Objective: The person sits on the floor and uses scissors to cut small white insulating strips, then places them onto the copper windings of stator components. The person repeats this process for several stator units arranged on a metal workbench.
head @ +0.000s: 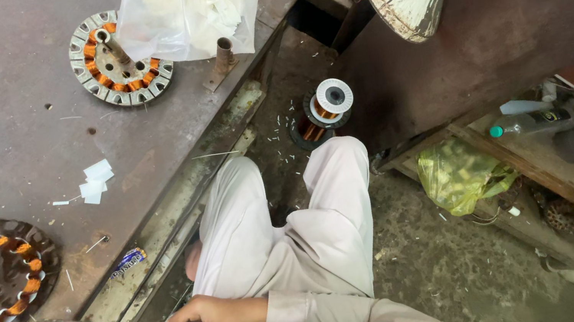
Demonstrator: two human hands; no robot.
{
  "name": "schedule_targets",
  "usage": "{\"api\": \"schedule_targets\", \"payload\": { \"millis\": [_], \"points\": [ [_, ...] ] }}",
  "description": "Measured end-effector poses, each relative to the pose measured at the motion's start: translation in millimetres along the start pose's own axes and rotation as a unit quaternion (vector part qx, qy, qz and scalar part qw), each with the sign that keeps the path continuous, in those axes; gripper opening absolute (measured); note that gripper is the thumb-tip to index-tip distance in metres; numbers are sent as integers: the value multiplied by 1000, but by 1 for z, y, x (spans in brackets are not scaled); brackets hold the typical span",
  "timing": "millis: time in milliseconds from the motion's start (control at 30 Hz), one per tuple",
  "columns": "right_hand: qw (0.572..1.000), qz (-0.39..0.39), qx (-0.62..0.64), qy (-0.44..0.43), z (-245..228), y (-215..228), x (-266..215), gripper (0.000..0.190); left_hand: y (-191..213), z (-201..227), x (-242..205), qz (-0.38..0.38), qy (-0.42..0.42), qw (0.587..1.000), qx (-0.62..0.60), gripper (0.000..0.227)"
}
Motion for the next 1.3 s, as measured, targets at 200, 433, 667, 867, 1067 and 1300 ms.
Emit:
{"api": "schedule_targets", "payload": {
  "millis": [200,433,667,867,1067,1300],
  "points": [
    [999,-35,-8,4,12,-1,7,39,-2,18,3,80,13,992,-96,14],
    [993,-83,31,-75,20,-3,2,25,-27,38,12,82,-27,996,-33,14],
    [997,-44,-3,-69,-2,-2,-2,28,-45,35,2,70,71,992,-82,28],
    [996,11,0,-90,-5,-2,-4,36,-50,36,2,42,64,992,-100,27],
    [998,41,-30,-41,-10,0,-6,35,-49,39,4,35,56,993,-98,26],
    [996,61,-23,-68,-25,5,-12,33,-43,39,5,42,57,994,-83,22]
  ]
}}
Point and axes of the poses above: each hand's wrist, its own x-axis towards the middle knuckle, its own y-axis out of the back of the hand, z = x × y, the point moved 5 cm from there along x, towards the middle knuckle, and after that the axes turned 15 degrees about -y, right-handed, at the moved point
